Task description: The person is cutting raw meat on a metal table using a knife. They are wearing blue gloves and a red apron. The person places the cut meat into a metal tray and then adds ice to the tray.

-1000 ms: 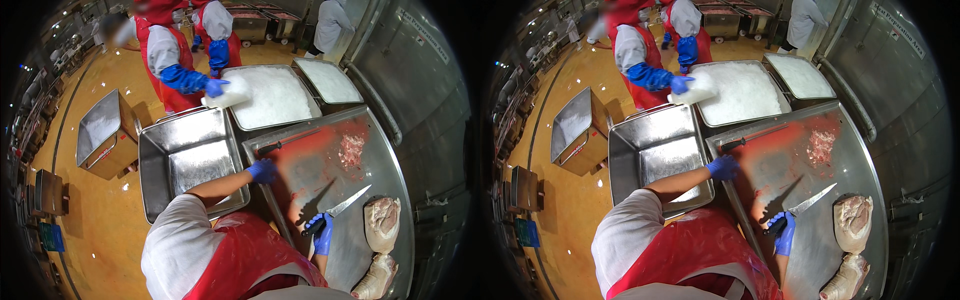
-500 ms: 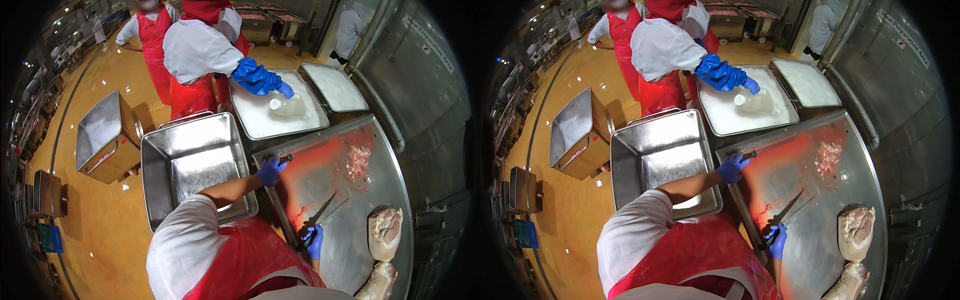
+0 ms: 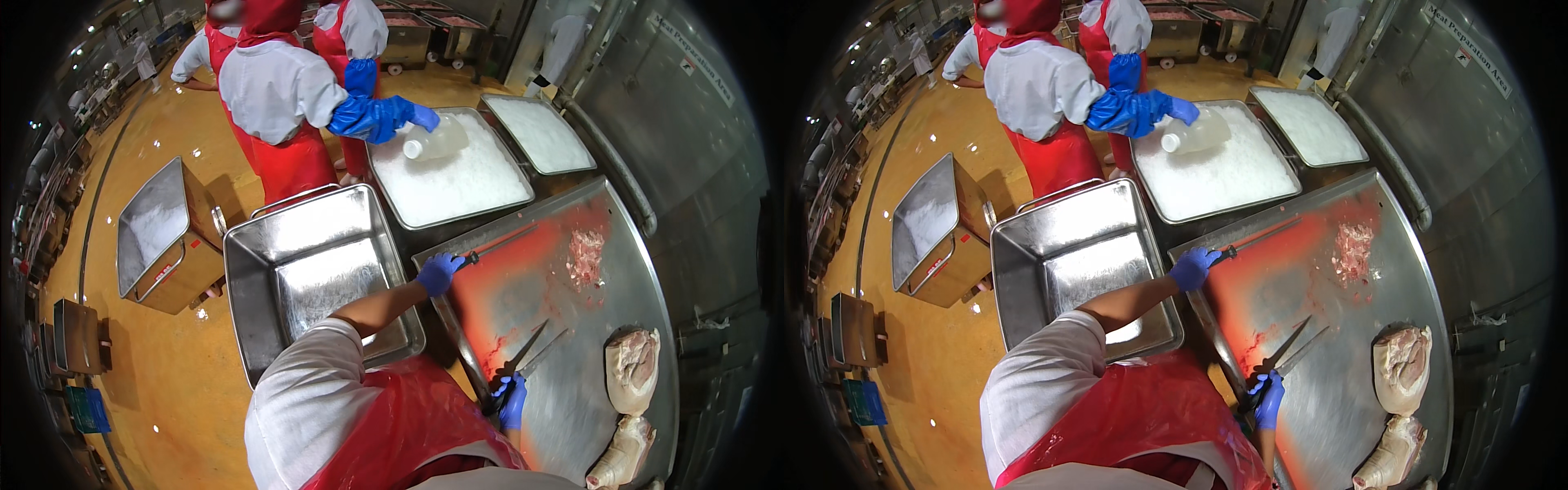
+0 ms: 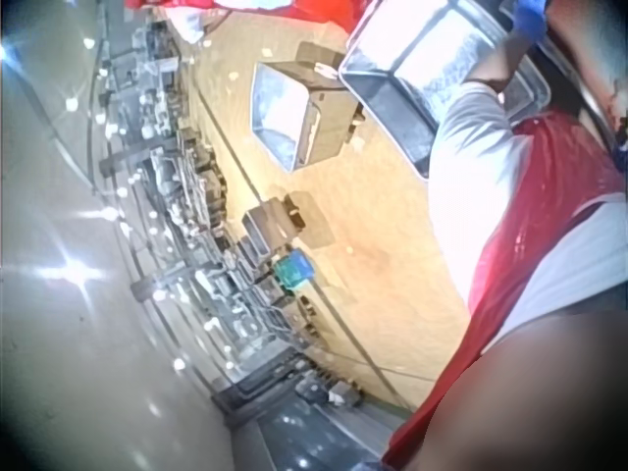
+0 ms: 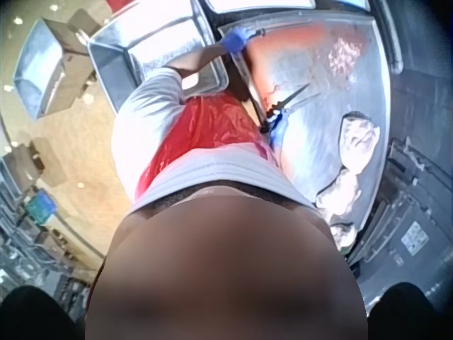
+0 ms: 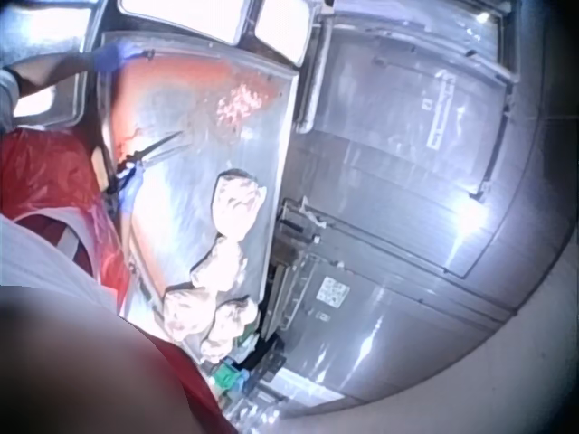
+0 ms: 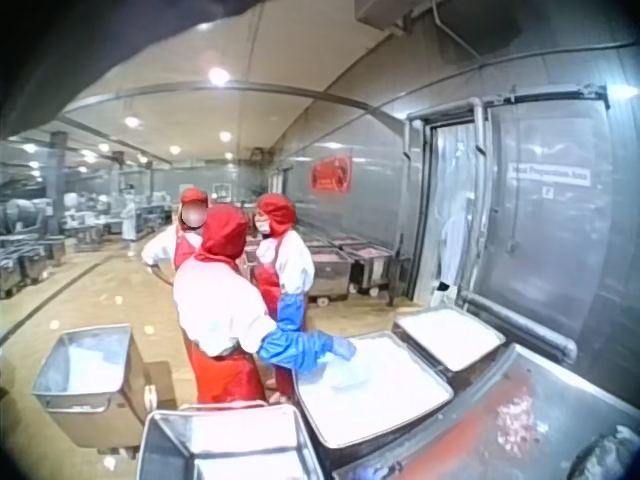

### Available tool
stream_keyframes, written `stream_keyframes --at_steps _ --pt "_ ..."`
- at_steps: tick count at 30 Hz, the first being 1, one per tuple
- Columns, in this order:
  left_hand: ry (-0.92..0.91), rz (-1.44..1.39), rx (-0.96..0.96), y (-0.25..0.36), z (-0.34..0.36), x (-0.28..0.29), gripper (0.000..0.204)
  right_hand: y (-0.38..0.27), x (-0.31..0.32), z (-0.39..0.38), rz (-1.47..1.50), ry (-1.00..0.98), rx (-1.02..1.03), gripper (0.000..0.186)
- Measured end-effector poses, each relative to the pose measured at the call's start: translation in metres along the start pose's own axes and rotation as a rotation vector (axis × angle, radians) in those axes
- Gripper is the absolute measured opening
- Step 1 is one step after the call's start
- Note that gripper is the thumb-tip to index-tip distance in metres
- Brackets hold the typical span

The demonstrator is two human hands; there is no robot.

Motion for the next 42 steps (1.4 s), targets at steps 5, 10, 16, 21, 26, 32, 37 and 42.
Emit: stream_keyframes --at_steps 5,10,16,21,26,32,37,42 --pt "0.244 -0.336 -0.074 -0.005 -0.012 0.035 0.040 -0.010 -0.024 0.007 0.025 -0.110 0.021 0.033" --pt "0.401 -0.388 -0.320 0.110 0.008 0.148 0.033 -0.005 0.005 0.000 0.051 -0.008 0.048 0.034" --pt "0.590 -1.346 0.027 0.068 0.049 0.139 0.014 -0.011 -0.032 0.007 0.120 -0.062 0.021 0.033" --pt "0.498 -1.468 0.051 0.104 0.059 0.149 0.018 -0.057 -0.039 -0.009 -0.118 -0.108 0.251 0.030" --pt "0.337 -1.117 -0.423 0.197 0.022 0.212 0.020 -0.049 -0.030 -0.005 -0.196 -0.161 0.070 0.029" --pt "0.287 -0.777 -0.746 0.264 -0.045 0.258 0.029 -0.049 -0.062 0.002 -0.301 -0.226 -0.118 0.052" --pt "0.167 -0.649 -0.842 0.284 -0.068 0.250 0.026 -0.130 -0.154 -0.016 -0.492 -0.487 0.255 0.062" --pt "0.248 -0.633 -1.012 0.302 -0.092 0.257 0.022 -0.205 -0.224 -0.063 -0.948 -0.543 1.028 0.030"
Point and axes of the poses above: each hand's wrist, its own z-axis towards the middle knuckle, its own x-axis out of the back of the hand, y = z × x, the point moved 10 cm from there along z, towards the middle knuckle, and after that the axes turned 9 degrees about -y, right-handed, at the moved point
